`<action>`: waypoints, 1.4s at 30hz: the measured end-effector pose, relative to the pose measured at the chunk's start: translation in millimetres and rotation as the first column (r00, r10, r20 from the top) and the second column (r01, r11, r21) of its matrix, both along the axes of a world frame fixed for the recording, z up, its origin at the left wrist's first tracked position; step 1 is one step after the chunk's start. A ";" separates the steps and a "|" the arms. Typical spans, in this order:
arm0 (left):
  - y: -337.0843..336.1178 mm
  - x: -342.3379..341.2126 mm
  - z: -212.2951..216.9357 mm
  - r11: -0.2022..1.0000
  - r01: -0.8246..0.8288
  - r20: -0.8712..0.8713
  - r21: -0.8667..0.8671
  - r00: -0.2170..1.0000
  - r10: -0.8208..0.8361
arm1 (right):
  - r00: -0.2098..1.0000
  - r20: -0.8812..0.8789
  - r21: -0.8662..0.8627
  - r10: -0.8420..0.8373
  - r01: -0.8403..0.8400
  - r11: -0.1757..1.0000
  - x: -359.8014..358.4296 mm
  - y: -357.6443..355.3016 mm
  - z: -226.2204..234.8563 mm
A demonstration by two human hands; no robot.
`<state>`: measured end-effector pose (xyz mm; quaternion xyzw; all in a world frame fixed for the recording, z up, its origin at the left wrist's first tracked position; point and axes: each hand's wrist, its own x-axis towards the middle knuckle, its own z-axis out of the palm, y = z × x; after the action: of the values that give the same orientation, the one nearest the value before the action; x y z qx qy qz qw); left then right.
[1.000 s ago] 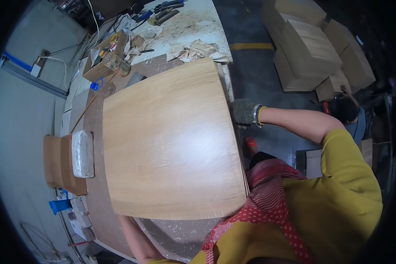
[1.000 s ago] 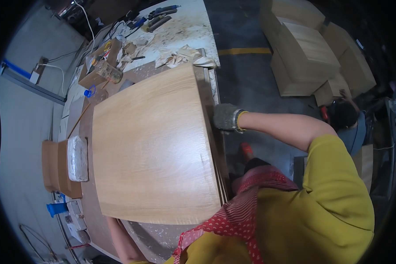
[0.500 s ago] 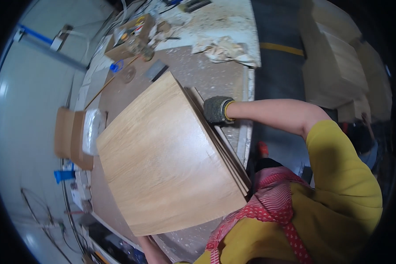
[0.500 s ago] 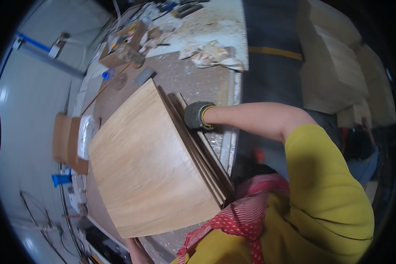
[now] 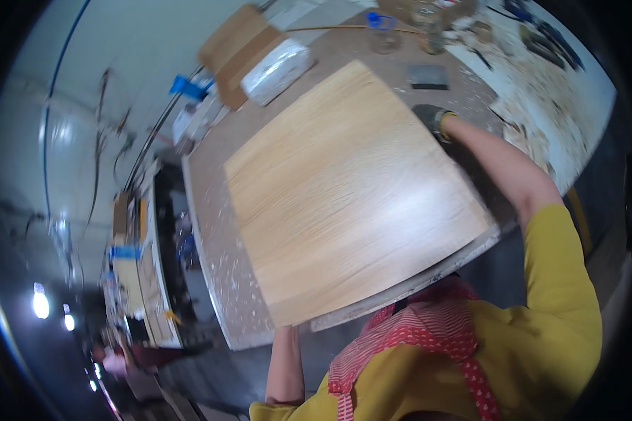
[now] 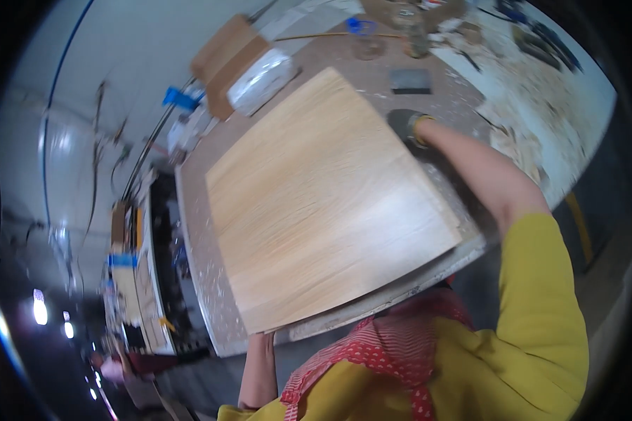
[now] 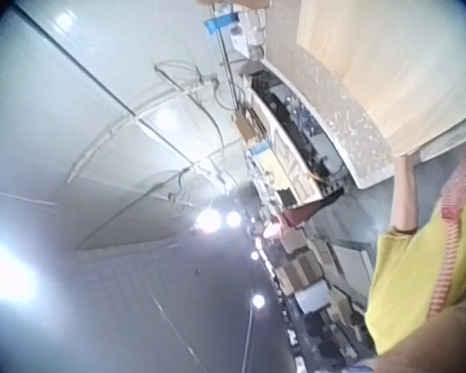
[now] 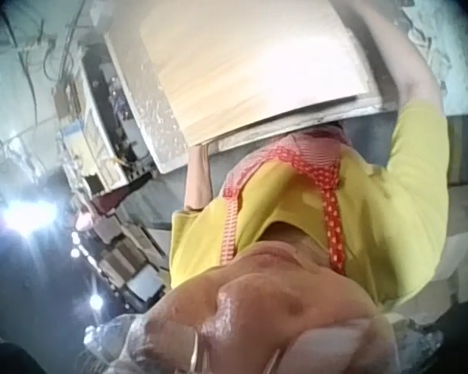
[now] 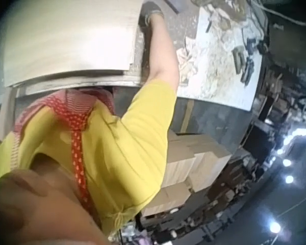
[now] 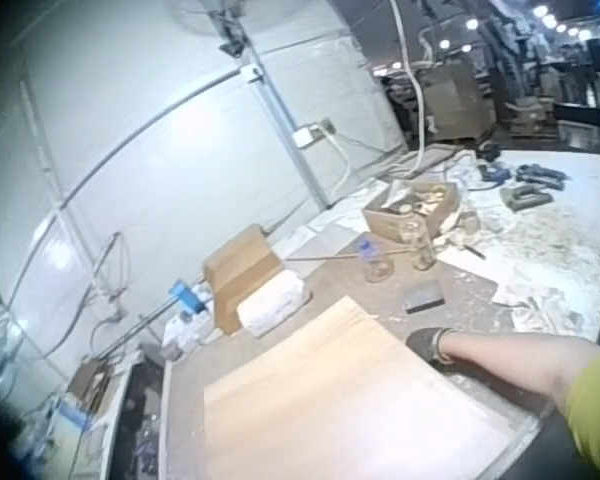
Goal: The person wipes the surface of several wooden boards with a cloth. They handle the boards one by one, wiping them thoroughly before stacking them on the workbench. The person also pours liquid from a bottle onto the cloth to aid in cleaning.
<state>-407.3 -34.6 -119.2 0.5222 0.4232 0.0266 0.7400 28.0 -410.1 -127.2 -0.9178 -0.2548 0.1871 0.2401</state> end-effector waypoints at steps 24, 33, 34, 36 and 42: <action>67.0 172.9 41.2 0.977 0.174 -0.008 0.125 0.985 -0.174 | 0.949 -0.316 0.737 0.012 0.238 0.633 -66.1 0.3 26.6; 80.1 165.9 38.8 0.967 0.175 0.019 0.187 0.983 -0.181 | 0.999 -0.002 0.695 -0.035 0.026 0.719 -48.8 3.3 2.1; 76.8 167.0 37.6 0.964 0.191 0.019 0.186 0.980 -0.198 | 0.997 -0.025 0.601 -0.068 0.069 0.796 -55.5 -7.5 0.8; 73.4 161.0 37.8 0.964 0.187 0.028 0.188 0.980 -0.196 | 0.877 -0.475 0.541 -0.077 0.360 0.760 -79.5 -16.3 42.0; 72.5 115.1 41.2 0.975 0.142 0.032 0.169 0.988 -0.150 | 0.911 -0.280 0.635 -0.303 0.413 0.653 -173.0 -69.4 -10.6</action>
<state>-292.3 37.8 -78.0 0.6109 0.3634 0.0189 0.7031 -145.0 -479.5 -137.8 -0.7798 -0.1002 0.0973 0.6103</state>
